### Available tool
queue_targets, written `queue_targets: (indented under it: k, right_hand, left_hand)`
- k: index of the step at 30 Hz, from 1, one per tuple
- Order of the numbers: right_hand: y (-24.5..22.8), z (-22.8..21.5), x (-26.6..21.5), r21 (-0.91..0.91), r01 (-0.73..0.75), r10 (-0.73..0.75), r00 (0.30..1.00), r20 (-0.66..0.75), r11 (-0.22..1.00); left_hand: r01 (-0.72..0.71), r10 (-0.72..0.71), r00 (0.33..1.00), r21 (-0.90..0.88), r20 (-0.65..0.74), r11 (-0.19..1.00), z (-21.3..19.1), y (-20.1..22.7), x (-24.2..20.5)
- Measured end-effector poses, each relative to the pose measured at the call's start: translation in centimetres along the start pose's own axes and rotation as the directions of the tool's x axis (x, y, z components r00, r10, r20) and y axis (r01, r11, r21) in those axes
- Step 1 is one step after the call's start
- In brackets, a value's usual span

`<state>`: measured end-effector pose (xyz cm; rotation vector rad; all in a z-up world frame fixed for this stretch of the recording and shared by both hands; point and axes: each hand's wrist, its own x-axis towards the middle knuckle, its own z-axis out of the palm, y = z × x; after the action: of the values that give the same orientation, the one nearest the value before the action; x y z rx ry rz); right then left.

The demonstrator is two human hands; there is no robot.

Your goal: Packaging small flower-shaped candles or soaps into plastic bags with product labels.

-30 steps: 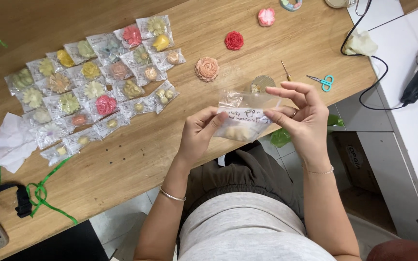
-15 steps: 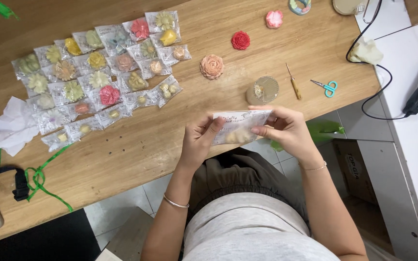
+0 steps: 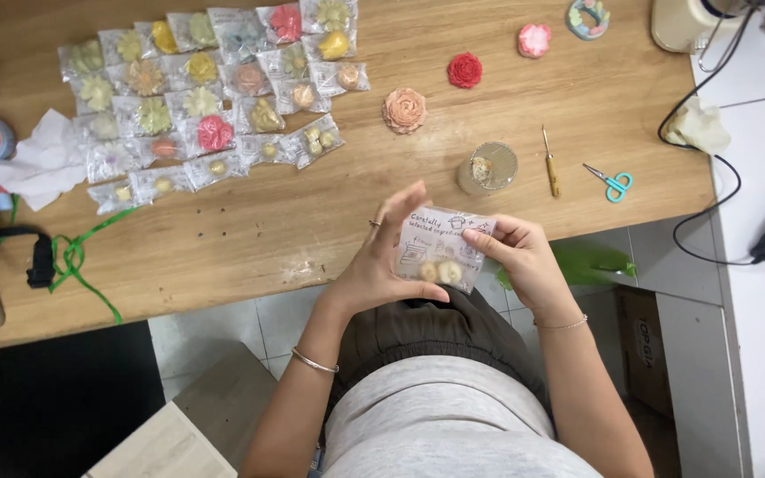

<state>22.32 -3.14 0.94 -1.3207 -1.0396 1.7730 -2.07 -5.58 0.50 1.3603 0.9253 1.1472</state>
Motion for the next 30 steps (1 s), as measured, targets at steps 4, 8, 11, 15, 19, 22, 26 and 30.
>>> queue_targets:
  k: [4,8,11,15,19,22,26,30]
  right_hand:
    - [1.0,-0.3,0.7,0.14,-0.045,0.033,0.996,0.087,0.989]
    - [2.0,-0.4,1.4,0.226,-0.077,0.059,0.994,0.087,0.971]
    - [2.2,-0.2,2.3,0.258,-0.081,0.053,0.992,0.112,0.963]
    - [3.3,0.1,3.3,0.276,-0.076,0.031,0.986,0.162,0.958]
    - [3.6,0.4,3.7,0.284,-0.039,-0.02,0.979,0.201,0.958]
    - [2.3,1.4,3.3,0.259,-0.038,-0.016,0.979,0.204,0.965]
    - [2.0,1.4,3.4,0.312,-0.085,0.025,0.981,0.191,0.946]
    - [1.9,1.2,3.1,0.378,-0.118,0.056,0.984,0.172,0.918]
  left_hand:
    - [-0.085,0.067,0.995,0.26,0.078,0.962,0.8,0.9,-0.8]
    - [0.108,-0.109,0.994,0.042,0.026,0.993,1.6,0.2,-2.0]
    - [0.241,-0.242,0.97,-0.029,-0.023,0.97,2.2,0.1,-3.1]
    - [0.221,-0.229,0.966,-0.076,-0.121,0.972,2.7,0.9,-3.2]
    - [0.208,-0.169,0.955,0.145,-0.242,0.967,3.3,1.3,-3.0]
    - [0.243,-0.163,0.94,0.252,-0.299,0.937,3.9,1.1,-2.8]
    - [0.187,-0.048,0.931,0.362,-0.362,0.913,4.8,1.1,-2.6]
    - [0.206,-0.059,0.918,0.345,-0.391,0.916,5.5,2.9,-1.7]
